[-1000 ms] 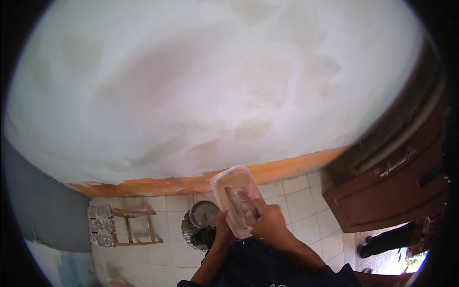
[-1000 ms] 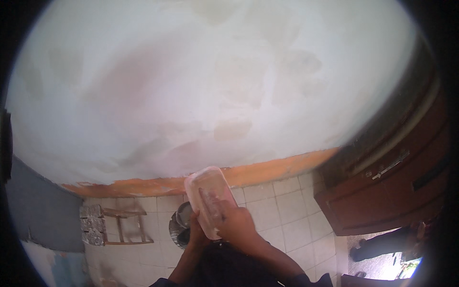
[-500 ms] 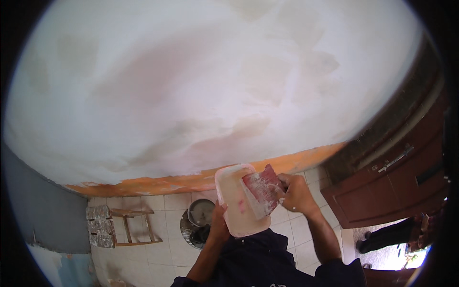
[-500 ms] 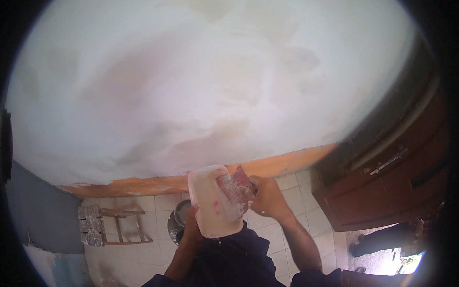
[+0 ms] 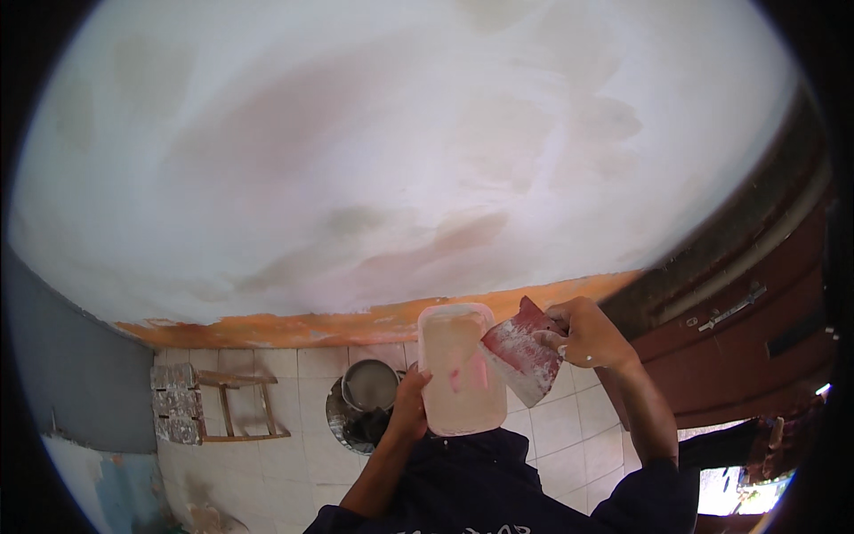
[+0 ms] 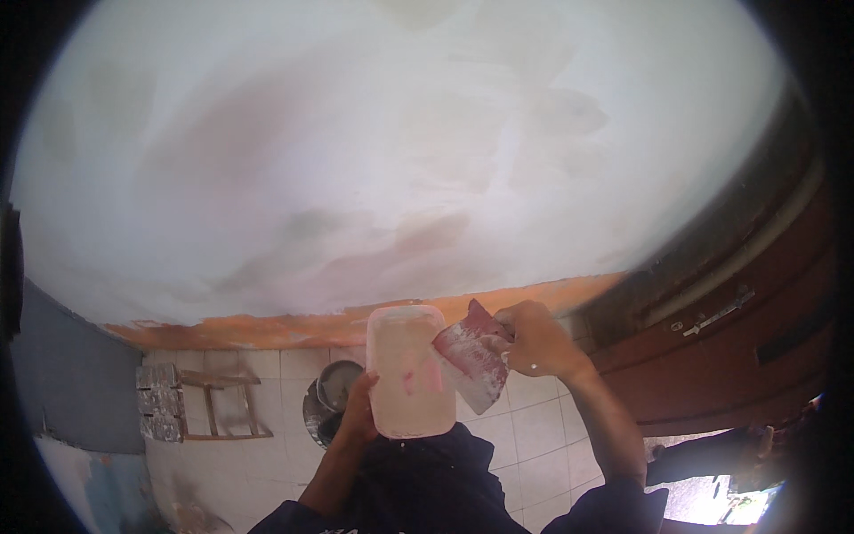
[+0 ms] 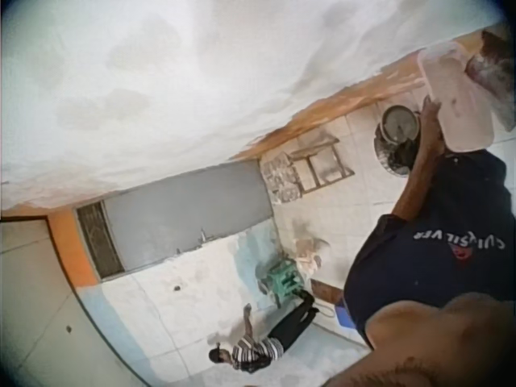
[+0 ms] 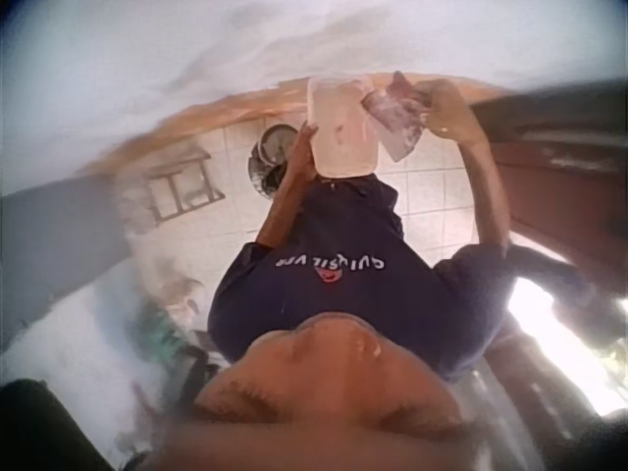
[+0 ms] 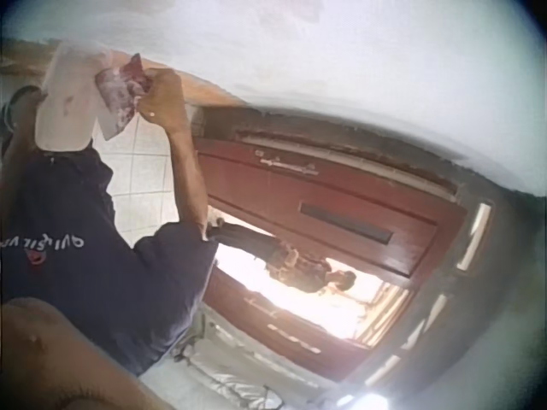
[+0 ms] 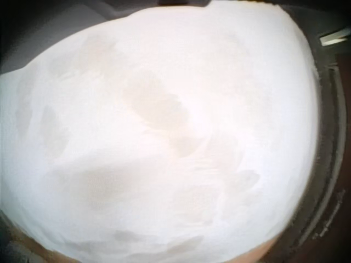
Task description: The person applies plaster to the wall using a scraper, repeatedly picking up plaster from a container and smoothing it over the surface.
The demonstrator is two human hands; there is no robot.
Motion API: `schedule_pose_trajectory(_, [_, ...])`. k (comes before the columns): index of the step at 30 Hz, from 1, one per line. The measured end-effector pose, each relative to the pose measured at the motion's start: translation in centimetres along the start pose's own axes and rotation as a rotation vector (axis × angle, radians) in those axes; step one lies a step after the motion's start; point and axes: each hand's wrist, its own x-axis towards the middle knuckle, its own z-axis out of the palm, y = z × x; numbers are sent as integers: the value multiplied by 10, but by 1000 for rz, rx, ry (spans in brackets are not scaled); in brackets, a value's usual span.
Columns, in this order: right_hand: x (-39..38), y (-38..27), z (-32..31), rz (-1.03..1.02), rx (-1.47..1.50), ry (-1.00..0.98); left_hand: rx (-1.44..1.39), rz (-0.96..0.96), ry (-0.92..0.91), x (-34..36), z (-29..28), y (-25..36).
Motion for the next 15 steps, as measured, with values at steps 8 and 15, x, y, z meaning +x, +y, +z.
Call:
schedule_pose_trajectory(8, [-11,-20,-20,86,208,11,-89,-105,1,1,-20,0])
schedule_pose_trajectory(15, [-15,2,-32,68,531,176,-41,-37,-7,0,2,-8])
